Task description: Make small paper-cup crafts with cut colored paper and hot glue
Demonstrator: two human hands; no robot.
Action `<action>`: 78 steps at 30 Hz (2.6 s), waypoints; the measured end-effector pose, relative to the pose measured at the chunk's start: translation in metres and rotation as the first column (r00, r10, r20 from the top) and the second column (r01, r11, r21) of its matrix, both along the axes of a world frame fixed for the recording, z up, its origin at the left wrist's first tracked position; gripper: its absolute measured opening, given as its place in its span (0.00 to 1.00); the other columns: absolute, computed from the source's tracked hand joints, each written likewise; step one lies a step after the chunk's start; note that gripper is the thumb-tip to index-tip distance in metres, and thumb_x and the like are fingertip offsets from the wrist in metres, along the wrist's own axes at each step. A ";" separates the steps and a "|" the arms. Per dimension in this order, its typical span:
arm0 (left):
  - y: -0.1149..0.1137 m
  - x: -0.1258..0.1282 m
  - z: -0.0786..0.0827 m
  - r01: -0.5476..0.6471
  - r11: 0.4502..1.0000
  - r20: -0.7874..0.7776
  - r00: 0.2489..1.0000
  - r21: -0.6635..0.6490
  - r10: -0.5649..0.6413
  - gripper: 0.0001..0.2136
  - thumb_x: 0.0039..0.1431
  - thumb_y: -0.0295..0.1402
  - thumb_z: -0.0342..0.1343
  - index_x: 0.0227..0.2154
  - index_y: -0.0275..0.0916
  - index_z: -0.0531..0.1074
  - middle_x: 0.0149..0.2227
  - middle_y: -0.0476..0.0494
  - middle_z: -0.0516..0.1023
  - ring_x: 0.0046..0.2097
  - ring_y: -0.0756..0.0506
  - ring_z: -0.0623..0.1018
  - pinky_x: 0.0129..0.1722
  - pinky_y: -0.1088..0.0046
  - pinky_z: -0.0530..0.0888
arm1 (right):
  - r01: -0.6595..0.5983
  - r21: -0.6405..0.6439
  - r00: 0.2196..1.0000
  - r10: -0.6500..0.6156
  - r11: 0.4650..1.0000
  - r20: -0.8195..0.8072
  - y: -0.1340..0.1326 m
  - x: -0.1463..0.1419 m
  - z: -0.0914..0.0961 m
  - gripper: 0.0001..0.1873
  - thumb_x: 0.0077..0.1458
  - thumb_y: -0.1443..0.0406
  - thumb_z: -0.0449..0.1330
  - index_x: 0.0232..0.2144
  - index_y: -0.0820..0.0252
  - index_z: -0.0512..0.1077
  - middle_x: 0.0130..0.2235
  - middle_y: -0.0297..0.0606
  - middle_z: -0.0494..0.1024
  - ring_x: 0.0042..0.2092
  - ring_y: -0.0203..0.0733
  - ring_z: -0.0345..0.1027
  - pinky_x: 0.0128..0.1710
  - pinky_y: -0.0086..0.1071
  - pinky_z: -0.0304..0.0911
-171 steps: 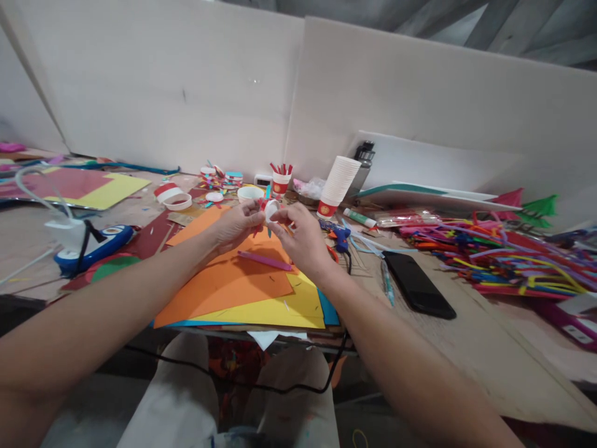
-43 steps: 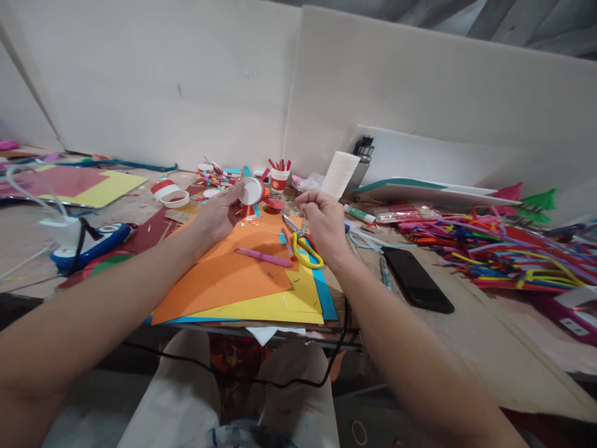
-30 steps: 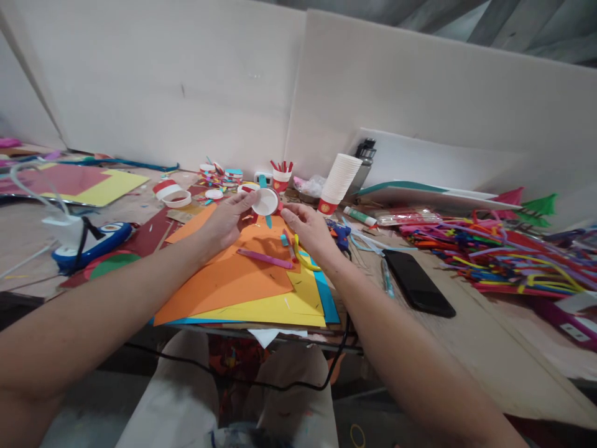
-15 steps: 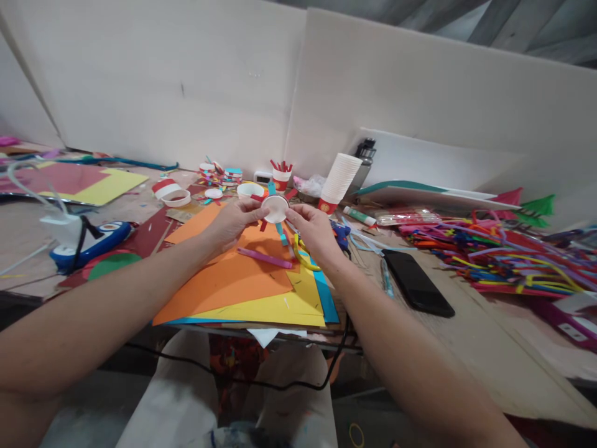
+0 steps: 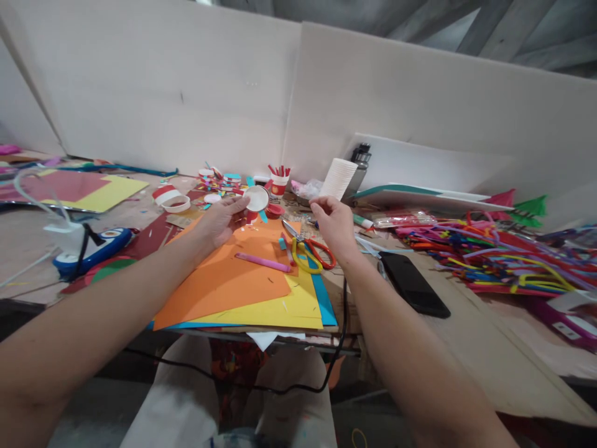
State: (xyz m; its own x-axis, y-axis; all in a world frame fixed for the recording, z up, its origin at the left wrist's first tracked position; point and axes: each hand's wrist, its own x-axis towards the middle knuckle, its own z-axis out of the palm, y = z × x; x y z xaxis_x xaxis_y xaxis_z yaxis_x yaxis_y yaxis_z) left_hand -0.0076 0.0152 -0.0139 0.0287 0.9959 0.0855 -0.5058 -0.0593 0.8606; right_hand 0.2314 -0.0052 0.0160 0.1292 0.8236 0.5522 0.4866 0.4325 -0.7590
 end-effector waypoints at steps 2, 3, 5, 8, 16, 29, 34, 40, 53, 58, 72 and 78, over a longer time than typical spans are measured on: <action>0.003 -0.004 0.002 -0.020 1.000 0.033 0.999 0.001 0.019 0.10 0.46 0.31 0.69 0.28 0.35 0.73 0.24 0.51 0.75 0.25 0.55 0.72 0.25 0.80 0.69 | 0.005 -0.001 0.999 -0.005 1.000 0.043 0.000 0.001 -0.001 0.09 0.51 0.64 0.57 0.30 0.62 0.76 0.30 0.37 0.78 0.32 0.39 0.67 0.36 0.34 0.61; 0.004 -0.006 0.004 -0.031 0.999 0.048 0.998 0.007 0.031 0.10 0.46 0.31 0.68 0.28 0.36 0.73 0.24 0.51 0.75 0.24 0.55 0.72 0.24 0.80 0.69 | 0.008 -0.001 0.998 -0.008 1.000 0.058 0.000 0.001 -0.001 0.09 0.52 0.64 0.57 0.30 0.62 0.76 0.30 0.37 0.78 0.32 0.39 0.67 0.36 0.34 0.61; 0.006 -0.010 0.007 -0.059 0.998 0.071 0.996 0.023 0.057 0.10 0.46 0.31 0.69 0.28 0.36 0.73 0.24 0.52 0.75 0.25 0.55 0.72 0.25 0.80 0.69 | 0.012 0.008 0.996 -0.012 1.000 0.089 -0.001 0.000 -0.003 0.10 0.53 0.63 0.57 0.30 0.62 0.76 0.30 0.37 0.78 0.31 0.39 0.66 0.35 0.33 0.61; 0.009 -0.015 0.008 -0.089 0.995 0.072 0.994 0.033 0.087 0.10 0.45 0.31 0.69 0.28 0.36 0.73 0.25 0.52 0.75 0.25 0.54 0.73 0.26 0.80 0.70 | -0.032 -0.007 0.974 0.032 0.999 0.223 -0.001 -0.002 -0.007 0.10 0.53 0.63 0.58 0.29 0.61 0.77 0.29 0.37 0.77 0.30 0.38 0.66 0.33 0.33 0.60; 0.010 -0.008 -0.005 -0.055 0.998 0.000 0.998 0.029 0.055 0.11 0.45 0.33 0.70 0.26 0.37 0.73 0.23 0.50 0.73 0.24 0.55 0.70 0.23 0.80 0.67 | -0.140 -0.105 0.857 0.173 0.985 0.485 -0.003 -0.010 -0.016 0.06 0.54 0.66 0.59 0.30 0.60 0.78 0.29 0.37 0.77 0.30 0.37 0.66 0.32 0.31 0.58; 0.000 -0.003 -0.006 0.120 0.993 -0.310 0.944 0.005 -0.113 0.12 0.44 0.36 0.70 0.23 0.33 0.74 0.21 0.46 0.71 0.21 0.54 0.68 0.20 0.78 0.62 | -0.425 -0.369 0.488 0.553 0.826 0.676 -0.042 -0.044 -0.020 0.05 0.54 0.69 0.59 0.33 0.61 0.75 0.35 0.42 0.76 0.36 0.40 0.65 0.35 0.31 0.56; -0.001 -0.004 -0.005 0.166 0.977 -0.420 0.884 -0.133 -0.207 0.14 0.40 0.36 0.71 0.23 0.33 0.74 0.21 0.46 0.73 0.21 0.53 0.70 0.20 0.78 0.65 | -0.423 -0.268 0.659 0.497 0.865 0.564 -0.038 -0.033 -0.005 0.04 0.54 0.68 0.55 0.33 0.60 0.70 0.31 0.34 0.72 0.30 0.35 0.61 0.30 0.29 0.54; -0.009 -0.006 0.004 0.214 0.948 -0.694 0.646 -0.235 -0.318 0.15 0.43 0.41 0.68 0.24 0.33 0.76 0.23 0.42 0.77 0.23 0.50 0.73 0.23 0.76 0.66 | -0.421 -0.182 0.899 0.435 0.889 0.050 -0.028 -0.026 -0.004 0.10 0.56 0.63 0.57 0.42 0.54 0.63 0.24 0.25 0.68 0.23 0.31 0.59 0.22 0.25 0.53; -0.019 -0.006 0.023 0.297 0.887 -0.720 0.692 0.355 0.057 0.17 0.59 0.45 0.54 0.42 0.36 0.76 0.31 0.44 0.78 0.32 0.49 0.75 0.33 0.74 0.70 | -0.641 -0.319 0.764 0.539 0.699 -0.354 -0.030 -0.031 -0.006 0.10 0.54 0.61 0.59 0.38 0.57 0.71 0.22 0.27 0.73 0.17 0.29 0.61 0.13 0.23 0.56; -0.023 0.002 0.020 0.327 0.898 -0.639 0.766 0.295 -0.069 0.09 0.53 0.36 0.61 0.33 0.35 0.77 0.25 0.47 0.76 0.26 0.52 0.73 0.28 0.77 0.69 | -0.786 -0.338 0.615 0.604 0.518 -0.506 -0.034 -0.030 -0.002 0.13 0.53 0.58 0.62 0.39 0.58 0.72 0.26 0.30 0.75 0.21 0.29 0.65 0.20 0.24 0.63; -0.020 0.005 0.014 0.264 0.938 -0.241 0.948 0.224 -0.209 0.17 0.45 0.40 0.69 0.27 0.33 0.71 0.25 0.43 0.80 0.25 0.50 0.79 0.26 0.79 0.74 | -0.738 -0.013 0.531 0.568 0.675 -0.629 -0.034 -0.043 -0.006 0.19 0.50 0.51 0.66 0.40 0.54 0.77 0.30 0.32 0.78 0.31 0.33 0.70 0.32 0.28 0.66; -0.020 0.017 0.013 0.195 0.956 -0.170 0.973 0.220 -0.159 0.15 0.49 0.40 0.67 0.26 0.34 0.69 0.24 0.44 0.80 0.24 0.49 0.79 0.22 0.79 0.73 | -0.639 0.066 0.590 0.543 0.767 -0.598 -0.033 -0.047 -0.010 0.19 0.53 0.48 0.62 0.37 0.56 0.77 0.27 0.33 0.76 0.31 0.36 0.71 0.33 0.31 0.66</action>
